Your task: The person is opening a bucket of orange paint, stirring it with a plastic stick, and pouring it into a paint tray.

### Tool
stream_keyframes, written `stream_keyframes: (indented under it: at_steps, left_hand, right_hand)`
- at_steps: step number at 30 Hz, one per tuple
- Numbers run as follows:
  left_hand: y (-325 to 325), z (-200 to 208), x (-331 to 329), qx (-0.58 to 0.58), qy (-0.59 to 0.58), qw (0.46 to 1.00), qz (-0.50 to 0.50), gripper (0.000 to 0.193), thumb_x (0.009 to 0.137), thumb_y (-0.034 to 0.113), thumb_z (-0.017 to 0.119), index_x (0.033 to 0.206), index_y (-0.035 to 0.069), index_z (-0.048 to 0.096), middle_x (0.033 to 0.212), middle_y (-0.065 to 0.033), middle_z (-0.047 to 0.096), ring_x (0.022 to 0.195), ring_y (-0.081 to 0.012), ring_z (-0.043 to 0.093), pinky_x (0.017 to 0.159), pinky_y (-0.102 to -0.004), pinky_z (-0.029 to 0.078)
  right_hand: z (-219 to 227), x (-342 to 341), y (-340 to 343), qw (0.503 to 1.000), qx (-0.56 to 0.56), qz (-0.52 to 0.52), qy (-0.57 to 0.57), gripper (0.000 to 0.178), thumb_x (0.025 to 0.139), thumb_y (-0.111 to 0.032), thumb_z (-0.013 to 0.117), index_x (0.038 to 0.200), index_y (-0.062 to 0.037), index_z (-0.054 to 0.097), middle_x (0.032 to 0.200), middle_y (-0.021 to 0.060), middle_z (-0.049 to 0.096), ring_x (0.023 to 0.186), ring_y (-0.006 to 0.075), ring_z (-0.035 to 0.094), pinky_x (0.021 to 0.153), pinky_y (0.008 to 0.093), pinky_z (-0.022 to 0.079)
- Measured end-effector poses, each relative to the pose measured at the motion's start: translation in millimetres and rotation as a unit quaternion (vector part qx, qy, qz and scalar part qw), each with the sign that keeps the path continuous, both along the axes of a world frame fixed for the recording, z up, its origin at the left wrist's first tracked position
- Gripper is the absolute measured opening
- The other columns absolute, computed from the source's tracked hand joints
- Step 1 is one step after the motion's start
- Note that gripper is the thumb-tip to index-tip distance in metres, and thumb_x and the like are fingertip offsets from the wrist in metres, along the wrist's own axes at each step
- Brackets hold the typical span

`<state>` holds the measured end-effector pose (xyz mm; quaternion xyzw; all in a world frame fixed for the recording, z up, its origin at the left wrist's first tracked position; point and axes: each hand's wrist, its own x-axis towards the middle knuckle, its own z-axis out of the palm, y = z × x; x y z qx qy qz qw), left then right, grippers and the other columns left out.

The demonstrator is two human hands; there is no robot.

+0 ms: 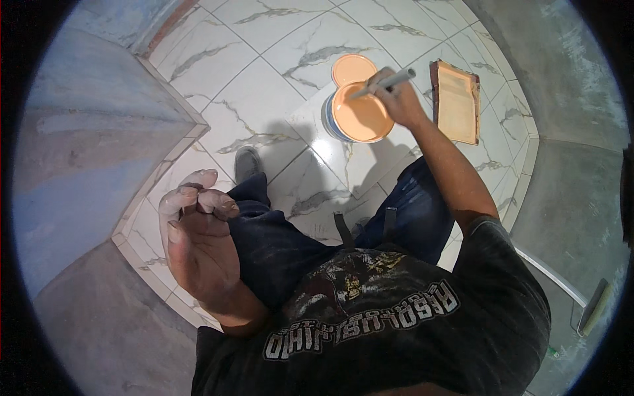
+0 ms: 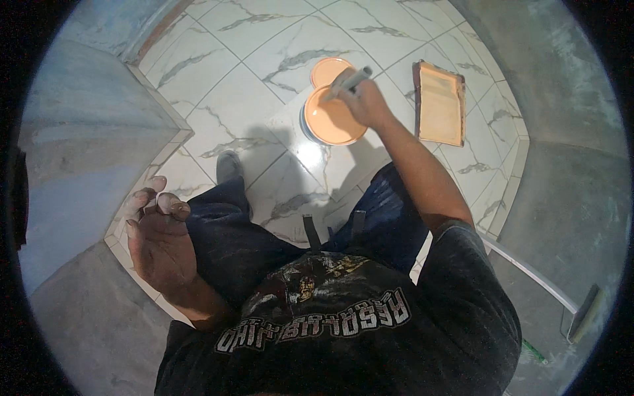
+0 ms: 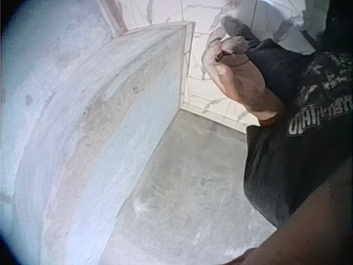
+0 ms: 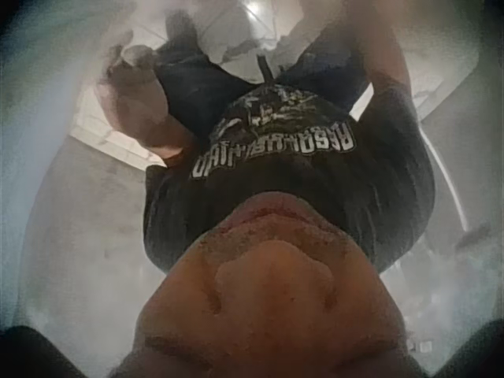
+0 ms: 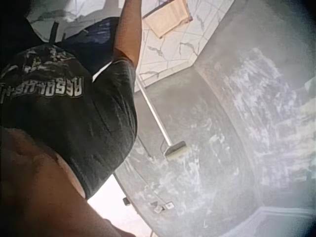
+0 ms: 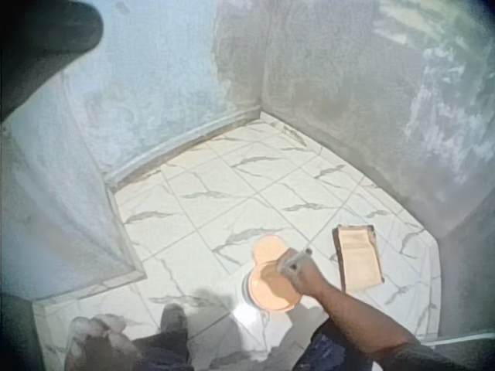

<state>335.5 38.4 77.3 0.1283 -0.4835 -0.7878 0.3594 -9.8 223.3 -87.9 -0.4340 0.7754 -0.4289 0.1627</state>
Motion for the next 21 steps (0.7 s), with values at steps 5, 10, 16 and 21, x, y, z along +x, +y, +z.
stream_keyframes:
  at_steps: [5,10,16,21]
  left_hand:
    - [-1,0,5,0.011,0.007,1.0,0.006,0.04,0.098,0.031,0.045,0.121,-0.002,0.05,0.124,-0.0271,0.05,0.095,-0.0247,0.061,0.081,-0.0325,0.05]
    - [-1,2,4,-0.01,0.007,1.0,0.005,0.04,0.098,0.031,0.043,0.12,-0.002,0.05,0.124,-0.0266,0.05,0.094,-0.0244,0.061,0.08,-0.032,0.05]
    - [0,0,4,-0.002,-0.001,1.0,0.006,0.04,0.098,0.031,0.043,0.12,-0.001,0.052,0.123,-0.0261,0.052,0.094,-0.0243,0.062,0.081,-0.0319,0.051]
    - [-2,2,9,-0.012,0.004,1.0,0.005,0.04,0.098,0.032,0.044,0.12,0.0,0.052,0.123,-0.0262,0.052,0.095,-0.0241,0.062,0.083,-0.0319,0.051]
  right_hand:
    - [10,9,46,0.986,0.044,0.135,-0.082,0.007,0.089,-0.009,0.061,0.09,-0.0027,0.057,0.09,0.0097,0.059,0.091,0.0188,0.058,0.083,0.0325,0.046]
    - [25,-47,47,0.99,0.122,-0.071,0.012,0.016,0.09,-0.016,0.063,0.091,-0.0001,0.059,0.091,0.0094,0.061,0.09,0.0184,0.059,0.082,0.0314,0.046]
    - [-3,3,20,0.996,0.005,0.064,-0.062,0.013,0.091,-0.015,0.061,0.09,-0.0017,0.058,0.095,0.0105,0.06,0.093,0.0217,0.059,0.085,0.0337,0.046]
    - [25,-6,49,0.987,0.056,0.094,-0.117,0.012,0.09,-0.013,0.061,0.09,-0.0015,0.059,0.095,0.0115,0.061,0.089,0.0227,0.06,0.081,0.0342,0.047]
